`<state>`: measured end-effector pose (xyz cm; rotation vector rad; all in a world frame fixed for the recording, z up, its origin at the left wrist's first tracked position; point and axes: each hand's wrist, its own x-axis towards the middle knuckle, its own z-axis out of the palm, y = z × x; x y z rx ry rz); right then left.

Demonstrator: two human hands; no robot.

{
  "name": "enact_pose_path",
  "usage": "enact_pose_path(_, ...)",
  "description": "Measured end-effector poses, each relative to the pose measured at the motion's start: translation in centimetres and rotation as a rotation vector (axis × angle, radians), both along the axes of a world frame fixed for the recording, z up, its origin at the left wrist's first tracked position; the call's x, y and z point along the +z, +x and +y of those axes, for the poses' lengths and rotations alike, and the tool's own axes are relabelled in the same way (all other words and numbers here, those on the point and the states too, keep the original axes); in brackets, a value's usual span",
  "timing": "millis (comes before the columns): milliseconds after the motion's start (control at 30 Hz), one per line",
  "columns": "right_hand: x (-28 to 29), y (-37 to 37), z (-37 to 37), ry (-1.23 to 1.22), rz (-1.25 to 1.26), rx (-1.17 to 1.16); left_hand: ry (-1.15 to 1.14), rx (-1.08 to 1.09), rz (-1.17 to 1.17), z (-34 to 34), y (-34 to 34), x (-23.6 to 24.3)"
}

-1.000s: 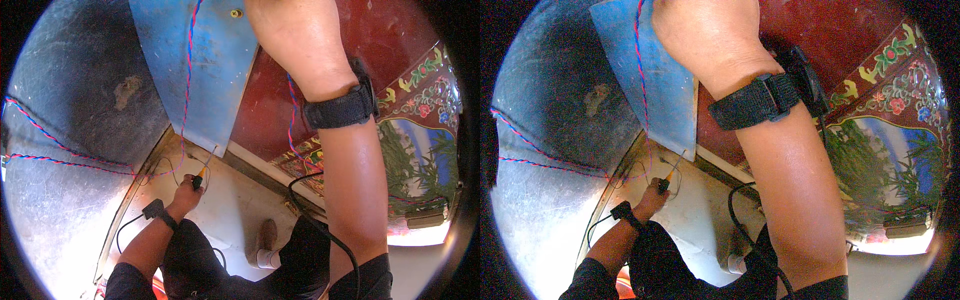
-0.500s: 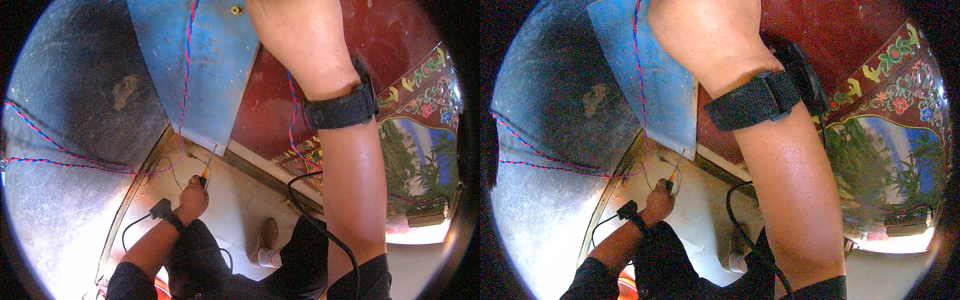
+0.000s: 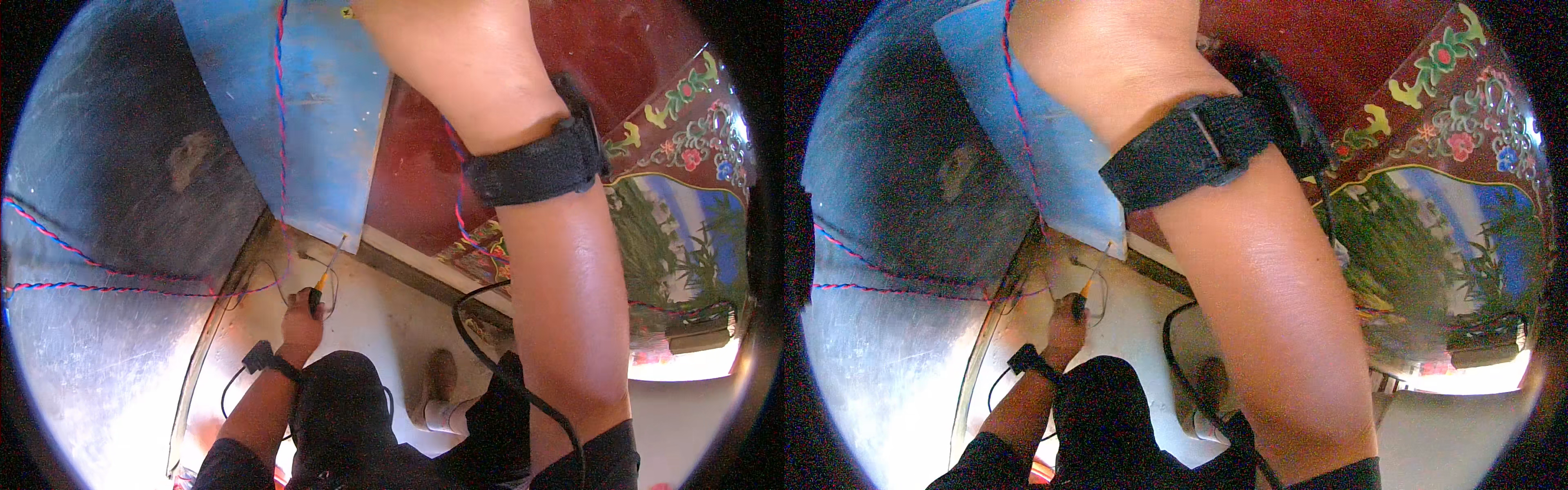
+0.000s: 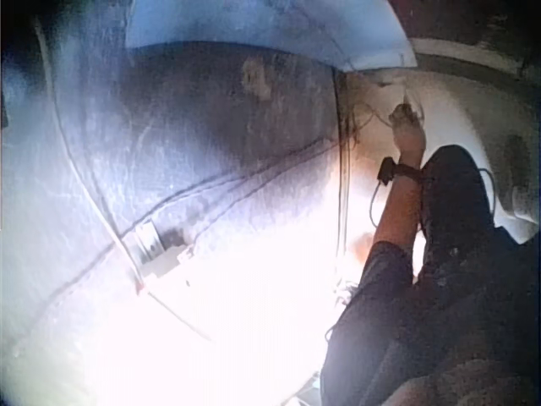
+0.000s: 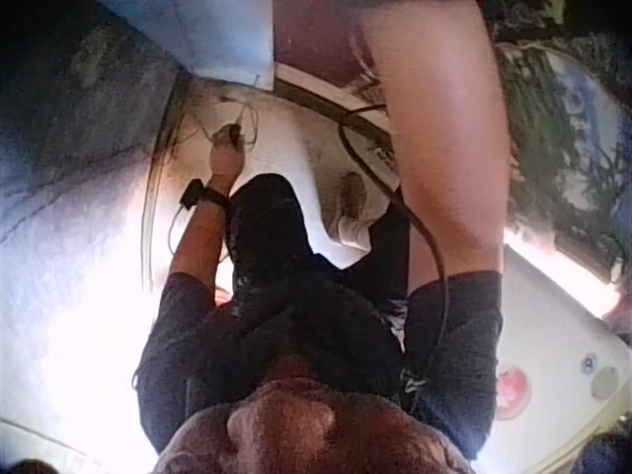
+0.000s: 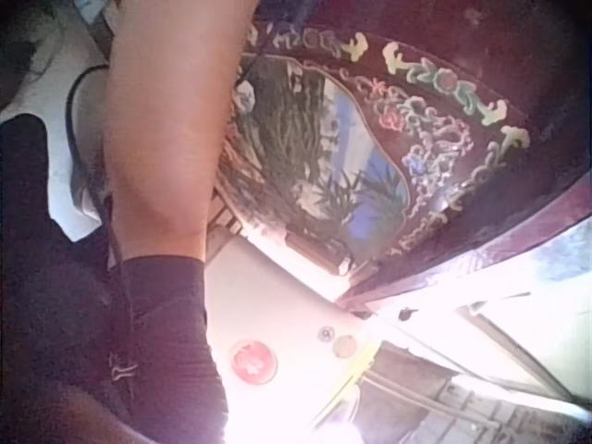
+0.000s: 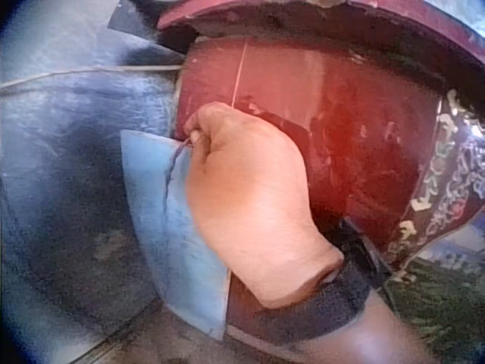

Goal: The recorder uses a screwdriver to secure wires and install an electrical component onto a wall panel.

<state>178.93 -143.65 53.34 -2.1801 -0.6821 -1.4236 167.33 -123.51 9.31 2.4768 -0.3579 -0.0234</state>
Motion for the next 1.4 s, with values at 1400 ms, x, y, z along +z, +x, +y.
enact_pose_path(1400,0.2,-0.6,0.3,-0.002,0.069,-0.006,-1.291,0.316,1.088,1.1,-2.3,-0.9)
